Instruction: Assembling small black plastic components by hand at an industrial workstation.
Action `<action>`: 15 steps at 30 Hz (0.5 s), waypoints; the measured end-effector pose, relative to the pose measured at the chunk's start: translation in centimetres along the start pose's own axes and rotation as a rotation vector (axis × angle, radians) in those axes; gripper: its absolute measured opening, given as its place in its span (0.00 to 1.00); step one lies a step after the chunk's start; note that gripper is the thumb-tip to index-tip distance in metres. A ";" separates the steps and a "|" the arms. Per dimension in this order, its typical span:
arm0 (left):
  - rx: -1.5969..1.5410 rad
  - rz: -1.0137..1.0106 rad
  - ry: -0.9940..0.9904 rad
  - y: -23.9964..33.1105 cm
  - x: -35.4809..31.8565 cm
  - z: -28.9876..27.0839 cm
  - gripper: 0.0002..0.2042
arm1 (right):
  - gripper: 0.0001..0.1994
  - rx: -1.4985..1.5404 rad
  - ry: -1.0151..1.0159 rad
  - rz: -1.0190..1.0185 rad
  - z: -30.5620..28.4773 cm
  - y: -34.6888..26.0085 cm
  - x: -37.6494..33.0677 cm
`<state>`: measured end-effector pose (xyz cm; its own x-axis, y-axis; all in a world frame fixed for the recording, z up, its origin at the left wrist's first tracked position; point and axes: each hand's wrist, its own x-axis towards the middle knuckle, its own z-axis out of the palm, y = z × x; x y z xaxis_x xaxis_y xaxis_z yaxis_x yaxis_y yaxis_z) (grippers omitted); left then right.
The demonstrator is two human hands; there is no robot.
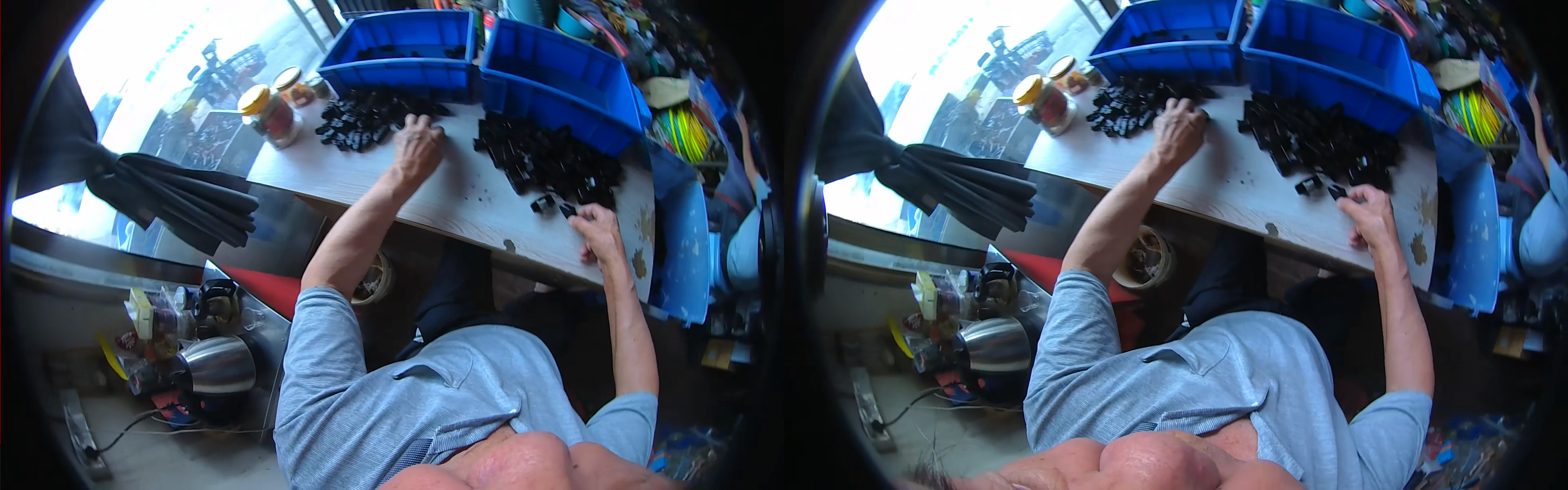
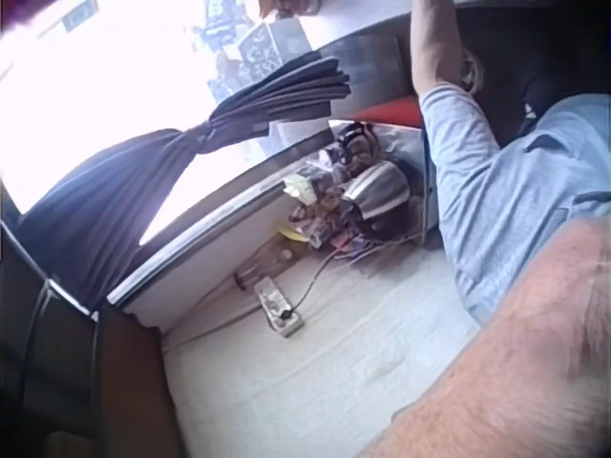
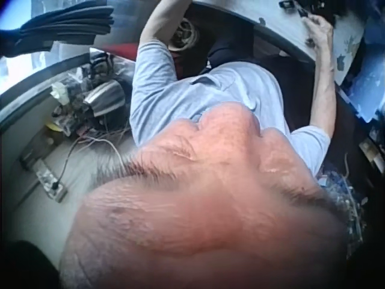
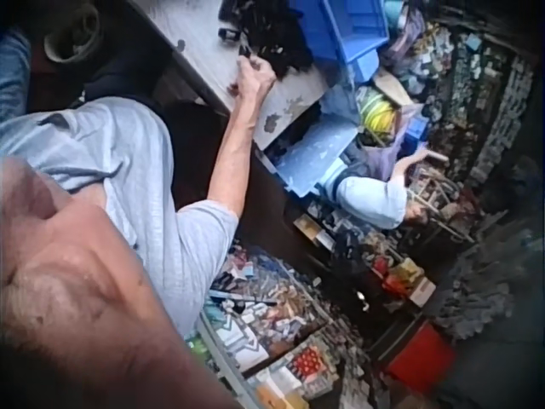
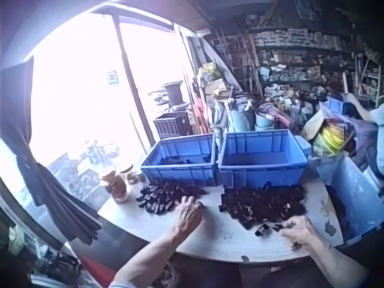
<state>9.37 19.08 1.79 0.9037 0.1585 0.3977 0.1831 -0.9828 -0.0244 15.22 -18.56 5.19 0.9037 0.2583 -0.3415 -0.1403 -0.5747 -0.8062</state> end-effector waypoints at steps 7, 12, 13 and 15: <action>0.004 -0.041 -0.058 1.5 -0.8 -1.1 0.06 | 0.14 0.015 0.024 -0.024 0.1 -0.1 -0.3; -0.143 -0.014 -0.070 1.6 -2.1 -0.5 0.07 | 0.16 0.049 -0.037 -0.009 -0.4 0.5 0.3; -0.162 -0.021 -0.013 1.9 -2.5 -0.5 0.06 | 0.15 0.076 -0.035 -0.013 -0.3 0.4 0.2; -0.162 -0.026 0.037 1.8 -3.1 -0.1 0.07 | 0.15 0.107 -0.045 -0.016 -0.5 0.8 0.5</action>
<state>6.90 16.78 0.63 0.8843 0.1831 0.4296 0.1385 -0.9814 0.1330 15.72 -19.29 4.59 0.8876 0.3024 -0.3474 -0.1708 -0.4843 -0.8581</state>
